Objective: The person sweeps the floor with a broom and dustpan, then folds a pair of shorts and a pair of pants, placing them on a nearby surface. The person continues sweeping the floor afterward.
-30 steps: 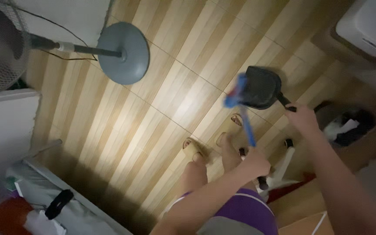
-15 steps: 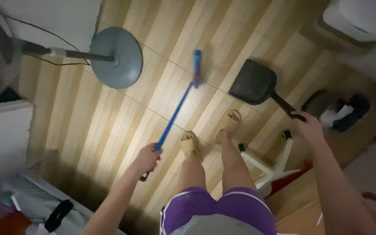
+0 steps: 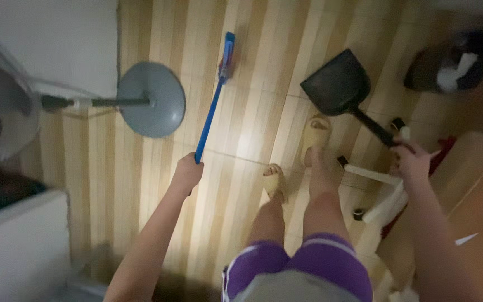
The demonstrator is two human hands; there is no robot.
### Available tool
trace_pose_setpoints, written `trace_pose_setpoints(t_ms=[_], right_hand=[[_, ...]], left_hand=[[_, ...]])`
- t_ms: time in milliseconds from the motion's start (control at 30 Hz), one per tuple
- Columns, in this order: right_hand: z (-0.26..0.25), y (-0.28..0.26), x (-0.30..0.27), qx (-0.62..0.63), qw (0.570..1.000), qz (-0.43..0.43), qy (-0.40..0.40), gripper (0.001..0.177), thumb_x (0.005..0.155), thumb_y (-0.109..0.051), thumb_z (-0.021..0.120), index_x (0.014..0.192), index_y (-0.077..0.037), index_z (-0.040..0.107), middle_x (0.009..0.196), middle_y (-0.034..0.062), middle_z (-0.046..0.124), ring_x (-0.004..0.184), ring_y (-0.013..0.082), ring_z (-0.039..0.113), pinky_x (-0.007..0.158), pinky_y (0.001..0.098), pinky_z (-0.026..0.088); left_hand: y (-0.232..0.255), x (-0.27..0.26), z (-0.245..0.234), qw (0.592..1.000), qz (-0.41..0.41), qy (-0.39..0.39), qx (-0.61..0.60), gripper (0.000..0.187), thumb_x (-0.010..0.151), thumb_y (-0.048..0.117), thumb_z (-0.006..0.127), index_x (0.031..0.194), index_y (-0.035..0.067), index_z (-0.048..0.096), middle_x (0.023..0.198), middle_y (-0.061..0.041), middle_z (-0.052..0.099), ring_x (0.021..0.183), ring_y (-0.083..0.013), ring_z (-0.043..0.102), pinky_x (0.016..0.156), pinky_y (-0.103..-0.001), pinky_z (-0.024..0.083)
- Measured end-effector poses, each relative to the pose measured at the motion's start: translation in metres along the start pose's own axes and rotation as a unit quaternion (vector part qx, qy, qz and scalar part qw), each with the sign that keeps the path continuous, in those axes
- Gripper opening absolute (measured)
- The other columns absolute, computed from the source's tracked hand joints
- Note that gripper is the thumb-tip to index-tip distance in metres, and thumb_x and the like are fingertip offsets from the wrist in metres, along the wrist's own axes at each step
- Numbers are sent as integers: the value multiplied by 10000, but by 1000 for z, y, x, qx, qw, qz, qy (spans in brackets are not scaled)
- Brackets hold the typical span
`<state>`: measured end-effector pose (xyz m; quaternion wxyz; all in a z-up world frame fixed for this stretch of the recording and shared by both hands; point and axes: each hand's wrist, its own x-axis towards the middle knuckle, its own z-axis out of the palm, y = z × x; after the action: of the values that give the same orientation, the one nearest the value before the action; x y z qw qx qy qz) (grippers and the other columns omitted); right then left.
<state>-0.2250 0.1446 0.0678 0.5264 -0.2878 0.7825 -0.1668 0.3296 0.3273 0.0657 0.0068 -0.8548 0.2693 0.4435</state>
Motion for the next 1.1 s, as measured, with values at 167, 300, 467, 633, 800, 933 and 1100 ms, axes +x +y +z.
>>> trace_pose_setpoints(t_ms=[167, 300, 467, 633, 800, 933, 1100], right_hand=[[20, 45, -59, 22, 998, 26, 44, 232, 997, -63, 583, 1186, -74, 717, 799, 21, 550, 613, 118, 475, 537, 304, 405], [33, 90, -88, 81, 991, 83, 64, 224, 997, -66, 574, 1201, -75, 664, 806, 39, 547, 594, 147, 466, 512, 313, 395], [64, 159, -124, 163, 977, 127, 59, 245, 1021, -127, 557, 1241, -68, 648, 872, 53, 567, 674, 121, 535, 550, 281, 453], [119, 203, -121, 255, 944, 188, 87, 271, 978, -162, 593, 1229, -74, 646, 872, 65, 570, 648, 159, 530, 550, 312, 456], [156, 228, -97, 273, 926, 236, 114, 257, 1005, -196, 622, 1235, -81, 616, 822, 30, 554, 632, 139, 498, 533, 316, 431], [161, 230, -72, 293, 921, 249, 66, 219, 995, -216, 614, 1166, -86, 568, 742, 54, 517, 561, 173, 508, 476, 351, 410], [158, 233, -83, 357, 899, 249, 39, 171, 961, -158, 582, 1129, -144, 555, 698, 92, 514, 519, 212, 519, 443, 365, 391]], left_hand=[[5, 56, 4, 968, 179, 105, 141, 268, 896, 157, 594, 1095, -12, 657, 974, -324, 702, 941, -487, 683, 840, -569, 555], [43, 125, 32, 955, 220, 91, 179, 307, 875, 120, 593, 1141, -32, 618, 1009, -313, 689, 968, -484, 676, 850, -558, 553], [110, 200, 118, 924, 252, 154, 243, 347, 999, 209, 479, 1242, -13, 590, 1021, -260, 711, 938, -423, 715, 785, -523, 592], [165, 198, 215, 994, -24, 96, -44, 600, 1168, 498, 375, 1257, -1, 697, 1006, -210, 718, 920, -377, 706, 775, -509, 562], [77, 19, 241, 927, 292, 24, 234, 478, 1083, 111, 388, 1525, -68, 355, 981, -247, 713, 811, -364, 729, 621, -470, 580], [17, -137, 210, 897, 219, -106, 368, 633, 986, 54, 475, 1567, -68, 258, 1022, -269, 666, 815, -369, 710, 683, -473, 603], [56, -135, 154, 892, 238, -157, 350, 470, 1015, 117, 398, 1442, -79, 404, 950, -264, 702, 835, -398, 714, 723, -523, 577]])
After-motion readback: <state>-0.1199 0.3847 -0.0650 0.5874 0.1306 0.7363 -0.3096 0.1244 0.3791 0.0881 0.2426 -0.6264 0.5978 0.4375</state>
